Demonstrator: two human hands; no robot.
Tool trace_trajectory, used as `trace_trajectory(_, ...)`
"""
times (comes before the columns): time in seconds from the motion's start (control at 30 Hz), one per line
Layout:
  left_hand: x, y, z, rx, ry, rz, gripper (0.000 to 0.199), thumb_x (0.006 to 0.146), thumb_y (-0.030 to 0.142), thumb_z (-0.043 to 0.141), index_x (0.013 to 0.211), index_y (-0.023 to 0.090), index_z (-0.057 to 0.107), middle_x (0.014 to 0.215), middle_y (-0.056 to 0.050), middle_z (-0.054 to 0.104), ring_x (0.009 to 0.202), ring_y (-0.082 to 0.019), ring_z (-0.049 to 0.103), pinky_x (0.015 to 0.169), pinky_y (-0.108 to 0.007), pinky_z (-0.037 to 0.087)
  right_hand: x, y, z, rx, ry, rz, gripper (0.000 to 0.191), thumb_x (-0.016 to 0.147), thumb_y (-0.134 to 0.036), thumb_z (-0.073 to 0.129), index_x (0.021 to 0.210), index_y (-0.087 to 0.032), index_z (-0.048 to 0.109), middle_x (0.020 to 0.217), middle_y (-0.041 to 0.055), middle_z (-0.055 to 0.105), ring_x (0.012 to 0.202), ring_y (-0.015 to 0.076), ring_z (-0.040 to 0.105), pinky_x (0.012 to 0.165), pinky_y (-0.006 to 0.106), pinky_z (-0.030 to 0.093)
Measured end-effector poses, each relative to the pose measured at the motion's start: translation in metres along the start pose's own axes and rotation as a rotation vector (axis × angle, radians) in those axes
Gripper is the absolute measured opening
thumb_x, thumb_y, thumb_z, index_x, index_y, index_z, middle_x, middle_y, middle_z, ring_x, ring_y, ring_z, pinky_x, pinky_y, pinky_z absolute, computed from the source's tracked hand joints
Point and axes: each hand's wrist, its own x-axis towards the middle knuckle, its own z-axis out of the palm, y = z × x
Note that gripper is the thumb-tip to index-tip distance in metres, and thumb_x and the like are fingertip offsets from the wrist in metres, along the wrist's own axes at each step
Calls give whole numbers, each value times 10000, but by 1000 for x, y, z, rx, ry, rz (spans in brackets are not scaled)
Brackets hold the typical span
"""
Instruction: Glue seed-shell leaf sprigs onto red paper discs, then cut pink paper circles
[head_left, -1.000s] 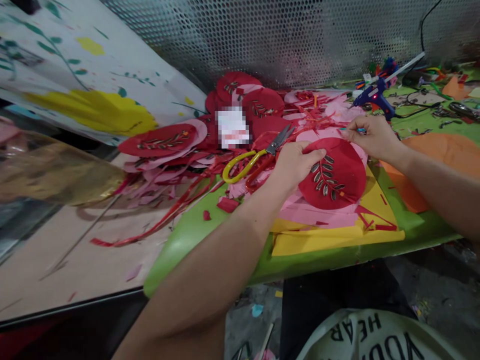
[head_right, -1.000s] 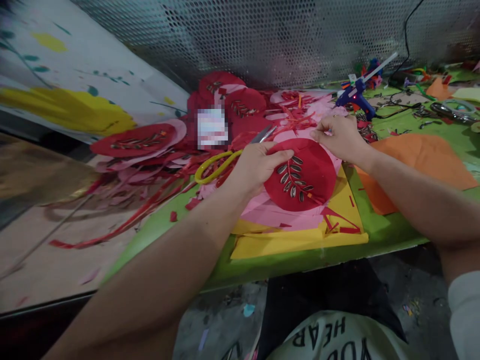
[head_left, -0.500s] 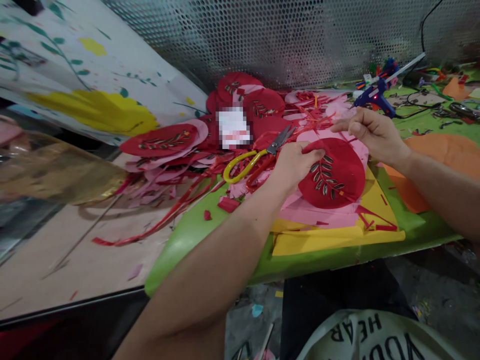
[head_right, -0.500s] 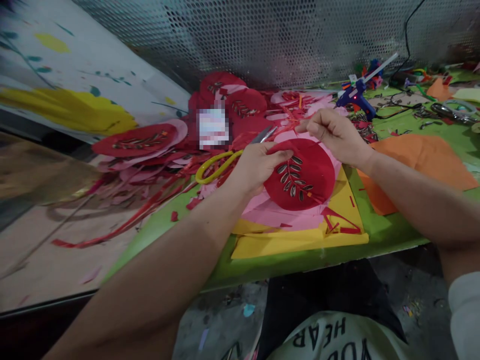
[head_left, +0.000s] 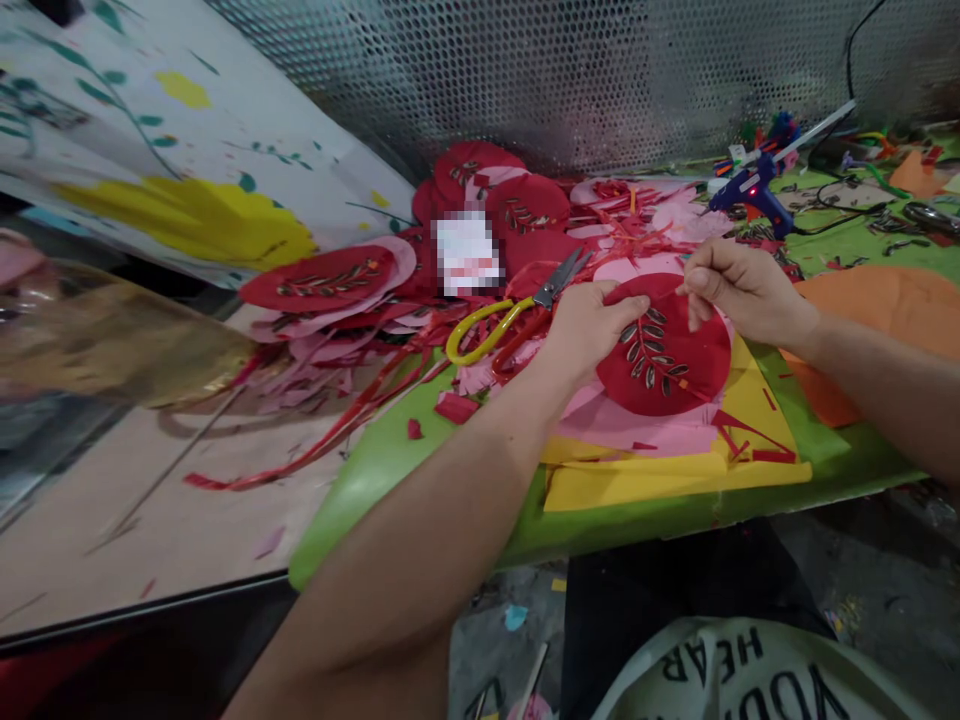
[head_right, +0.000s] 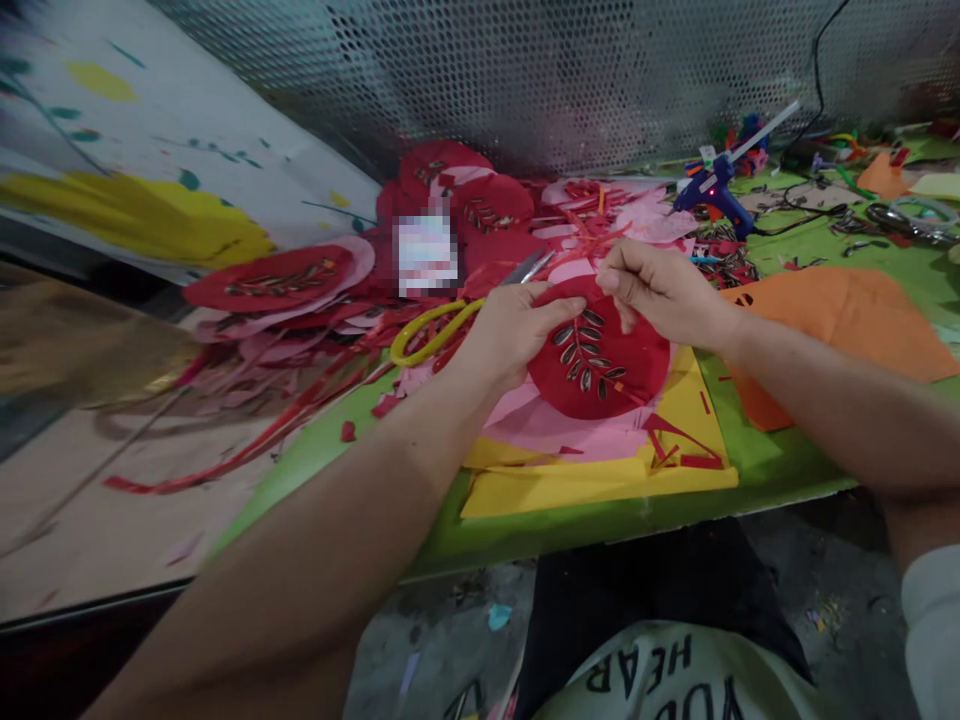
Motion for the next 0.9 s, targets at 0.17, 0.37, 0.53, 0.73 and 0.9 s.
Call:
trace_trajectory(0.17, 2, -1, -1, -30, 23, -7, 154, 643, 288, 734, 661, 158, 652, 569, -1, 620, 553, -142, 575, 560, -262, 452, 0, -1, 0, -231, 107, -20, 398, 935, -579, 361, 772, -237, 482, 623, -4, 538, 607, 142, 523, 607, 300, 415)
trace_trajectory(0.37, 5, -3, -3, -59, 45, 67, 151, 645, 296, 729, 686, 163, 669, 553, 3, 617, 591, -153, 599, 568, -252, 456, -1, -2, -1, -535, 121, -14, 279, 951, -432, 392, 893, -217, 560, 761, 33, 632, 677, 155, 557, 627, 297, 390)
trace_trajectory(0.53, 5, -3, -4, -46, 84, 133, 161, 647, 305, 730, 696, 163, 671, 586, -1, 633, 623, -155, 599, 587, -250, 456, -1, -3, 3, -790, 106, 103, 305, 916, -449, 487, 1068, -201, 580, 744, 33, 663, 615, 184, 582, 583, 302, 357)
trace_trajectory(0.73, 6, -2, -4, 32, 143, 206, 184, 657, 324, 710, 623, 161, 632, 574, 9, 601, 594, -139, 546, 565, -244, 424, 1, -15, 3, -1030, -27, 265, 323, 917, -446, 490, 1086, -199, 612, 833, 88, 716, 756, 251, 657, 625, 321, 405)
trace_trajectory(0.9, 7, -2, -5, -12, 155, 253, 165, 649, 302, 704, 615, 162, 624, 587, 12, 592, 577, -129, 523, 545, -242, 405, 2, -19, 1, -1018, -122, 256, 280, 959, -360, 418, 1029, -212, 645, 932, 88, 719, 849, 253, 670, 666, 342, 458)
